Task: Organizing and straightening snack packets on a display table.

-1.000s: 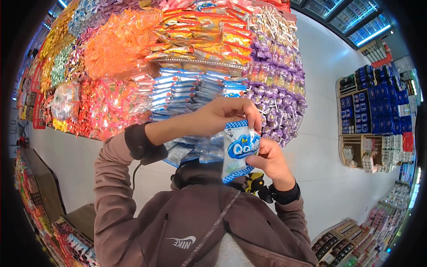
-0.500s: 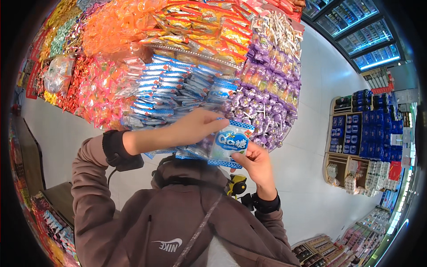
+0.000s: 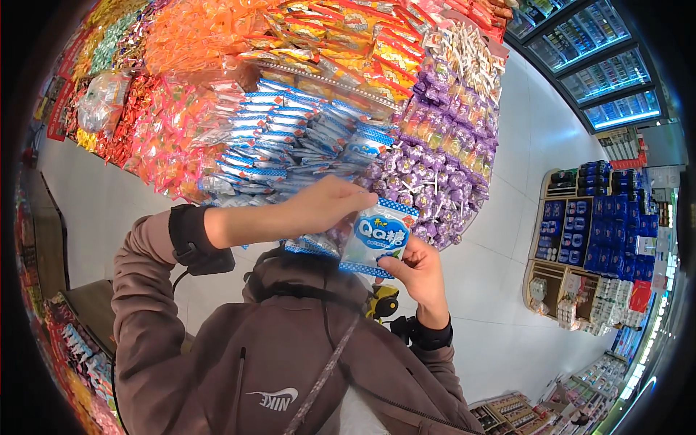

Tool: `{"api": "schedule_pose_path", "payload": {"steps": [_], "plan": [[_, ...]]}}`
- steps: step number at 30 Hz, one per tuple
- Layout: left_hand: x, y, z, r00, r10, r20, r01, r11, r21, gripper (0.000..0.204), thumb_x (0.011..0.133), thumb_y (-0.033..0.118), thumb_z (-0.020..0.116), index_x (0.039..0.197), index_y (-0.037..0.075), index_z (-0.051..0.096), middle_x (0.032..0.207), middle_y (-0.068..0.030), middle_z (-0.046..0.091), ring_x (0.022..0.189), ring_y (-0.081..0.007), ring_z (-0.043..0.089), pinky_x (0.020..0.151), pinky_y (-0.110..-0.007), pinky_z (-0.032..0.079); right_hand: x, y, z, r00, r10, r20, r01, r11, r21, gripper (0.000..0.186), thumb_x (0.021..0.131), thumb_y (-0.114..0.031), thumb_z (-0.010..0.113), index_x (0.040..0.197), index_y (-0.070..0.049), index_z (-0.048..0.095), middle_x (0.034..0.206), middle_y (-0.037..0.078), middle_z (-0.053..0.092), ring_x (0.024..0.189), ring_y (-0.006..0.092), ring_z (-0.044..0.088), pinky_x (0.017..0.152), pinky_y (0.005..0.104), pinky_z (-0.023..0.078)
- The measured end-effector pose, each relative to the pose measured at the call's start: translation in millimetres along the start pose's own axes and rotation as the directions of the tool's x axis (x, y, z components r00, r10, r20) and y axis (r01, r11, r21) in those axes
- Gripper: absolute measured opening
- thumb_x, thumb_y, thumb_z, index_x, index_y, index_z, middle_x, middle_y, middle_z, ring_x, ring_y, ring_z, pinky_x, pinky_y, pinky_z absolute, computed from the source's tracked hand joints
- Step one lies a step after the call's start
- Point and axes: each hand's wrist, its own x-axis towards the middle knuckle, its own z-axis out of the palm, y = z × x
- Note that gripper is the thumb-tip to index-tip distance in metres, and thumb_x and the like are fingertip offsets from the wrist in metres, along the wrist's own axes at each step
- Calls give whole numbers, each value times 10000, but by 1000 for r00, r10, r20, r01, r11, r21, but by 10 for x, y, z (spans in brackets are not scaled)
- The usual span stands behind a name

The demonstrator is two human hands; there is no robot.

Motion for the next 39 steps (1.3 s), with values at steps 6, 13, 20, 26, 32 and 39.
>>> {"api": "schedule_pose_path", "payload": {"steps": [6, 13, 20, 26, 32, 39], "plan": [[-33, -6, -3, 1000, 11, -28, -10, 1000, 16, 360, 864, 341, 495, 692, 36, 573, 620, 15, 520, 567, -47, 475, 508, -222, 396, 20, 2, -1, 1000, 20, 12, -20, 1000, 2, 262, 771, 23, 593, 1025, 34, 530, 873, 65, 618, 721, 103, 580, 607, 242, 495], [-305, 62, 84, 977, 203, 61, -210, 894, 396, 330, 840, 292, 542, 1000, 3, 558, 665, -97, 571, 574, -126, 519, 547, -283, 413, 16, 214, -126, 994, -58, -88, 16, 908, -418, 315, 668, -71, 724, 943, 4, 590, 780, 79, 626, 694, 84, 567, 597, 234, 436], [-652, -118, -144, 859, 499, 119, -442, 604, 663, 250, 814, 118, 552, 1056, 57, 562, 893, -95, 604, 786, -256, 593, 634, -335, 466, 189, -122, 216, 963, -241, 116, 260, 741, -619, 344, 623, -40, 729, 937, -13, 587, 842, 67, 596, 732, 124, 567, 565, 241, 442], [-863, -352, -397, 851, 485, 199, -429, 426, 796, 227, 805, 184, 545, 999, 70, 514, 732, -86, 586, 699, -253, 597, 543, -366, 450, 374, -47, 713, 944, -280, 173, 321, 675, -665, 290, 653, -18, 697, 919, -14, 580, 815, 80, 584, 637, 161, 574, 542, 270, 464], [-1109, -266, -999, 765, 643, 40, -353, 366, 861, 200, 755, 140, 629, 935, 67, 580, 734, -79, 608, 648, -233, 595, 535, -308, 474, 481, 136, 760, 962, -270, -47, 155, 679, -717, 205, 708, -44, 674, 876, -13, 561, 751, 73, 597, 639, 122, 564, 569, 243, 443], [-997, -693, -2089, 839, 542, 50, -246, 295, 923, 197, 742, 158, 626, 896, 55, 556, 836, -78, 542, 798, -246, 546, 651, -337, 447, 621, 357, 719, 892, -309, -330, 54, 798, -600, 184, 733, -2, 649, 831, -27, 495, 722, -12, 516, 599, 34, 400, 537, 177, 345]]}}
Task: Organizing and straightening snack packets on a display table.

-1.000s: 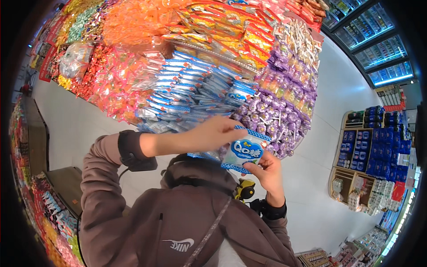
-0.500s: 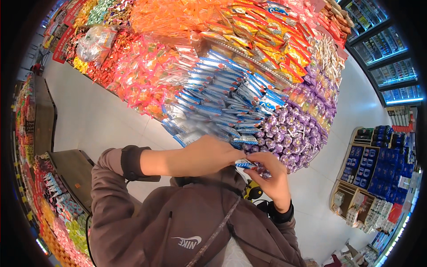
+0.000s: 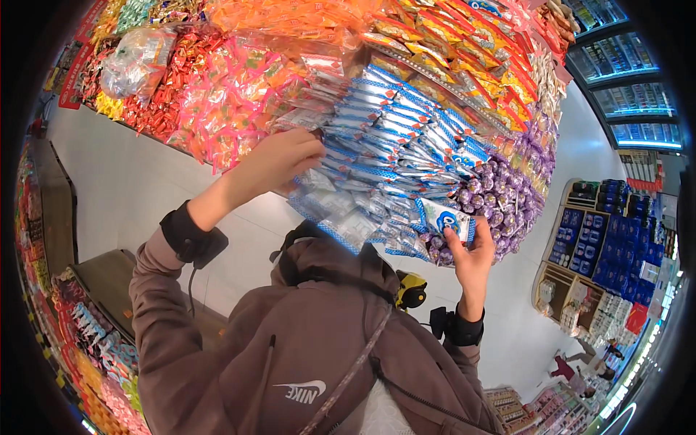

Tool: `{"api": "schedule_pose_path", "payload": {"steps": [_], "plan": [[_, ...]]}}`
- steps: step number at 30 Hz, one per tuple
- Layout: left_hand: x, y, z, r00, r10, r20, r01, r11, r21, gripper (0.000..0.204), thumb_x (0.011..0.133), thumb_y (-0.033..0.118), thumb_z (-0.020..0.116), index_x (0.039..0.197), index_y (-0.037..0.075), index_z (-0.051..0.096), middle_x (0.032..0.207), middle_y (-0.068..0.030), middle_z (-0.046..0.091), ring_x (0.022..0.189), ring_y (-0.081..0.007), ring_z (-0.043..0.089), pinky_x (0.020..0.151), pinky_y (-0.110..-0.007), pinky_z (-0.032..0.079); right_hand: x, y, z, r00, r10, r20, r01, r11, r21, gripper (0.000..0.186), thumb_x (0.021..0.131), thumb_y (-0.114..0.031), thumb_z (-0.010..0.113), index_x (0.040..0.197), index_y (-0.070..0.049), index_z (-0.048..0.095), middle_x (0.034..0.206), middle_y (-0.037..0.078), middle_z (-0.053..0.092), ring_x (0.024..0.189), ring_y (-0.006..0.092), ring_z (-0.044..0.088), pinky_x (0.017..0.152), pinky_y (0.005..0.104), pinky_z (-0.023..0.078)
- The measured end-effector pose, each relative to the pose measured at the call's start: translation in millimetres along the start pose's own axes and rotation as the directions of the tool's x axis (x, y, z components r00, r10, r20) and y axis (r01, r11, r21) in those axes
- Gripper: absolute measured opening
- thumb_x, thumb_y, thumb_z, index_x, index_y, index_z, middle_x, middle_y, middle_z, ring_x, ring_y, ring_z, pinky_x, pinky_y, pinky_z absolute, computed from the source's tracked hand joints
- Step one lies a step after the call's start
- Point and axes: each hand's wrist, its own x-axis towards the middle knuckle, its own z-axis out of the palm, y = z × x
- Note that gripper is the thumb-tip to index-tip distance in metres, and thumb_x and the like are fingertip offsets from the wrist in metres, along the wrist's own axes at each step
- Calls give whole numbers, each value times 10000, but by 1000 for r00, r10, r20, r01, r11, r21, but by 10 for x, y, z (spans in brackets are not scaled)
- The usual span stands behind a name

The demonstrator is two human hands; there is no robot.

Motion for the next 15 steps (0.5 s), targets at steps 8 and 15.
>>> {"api": "schedule_pose_path", "payload": {"steps": [8, 15], "plan": [[-90, -264, 363, 989, 65, 134, -52, 994, -94, 315, 745, 275, 623, 970, 68, 546, 923, -95, 553, 883, -273, 539, 734, -361, 444, -118, -26, 399, 994, 50, -96, -34, 986, 165, 239, 767, 29, 608, 995, 4, 537, 890, 41, 557, 773, 89, 567, 592, 185, 466], [-75, -295, 428, 933, 38, 359, 18, 988, -151, 319, 791, 270, 580, 1008, 41, 529, 1028, -145, 549, 966, -306, 519, 824, -389, 416, -159, -48, 667, 993, 33, -111, -14, 987, 162, 255, 769, -1, 622, 1019, -2, 574, 936, 37, 591, 782, 78, 541, 635, 192, 441]]}}
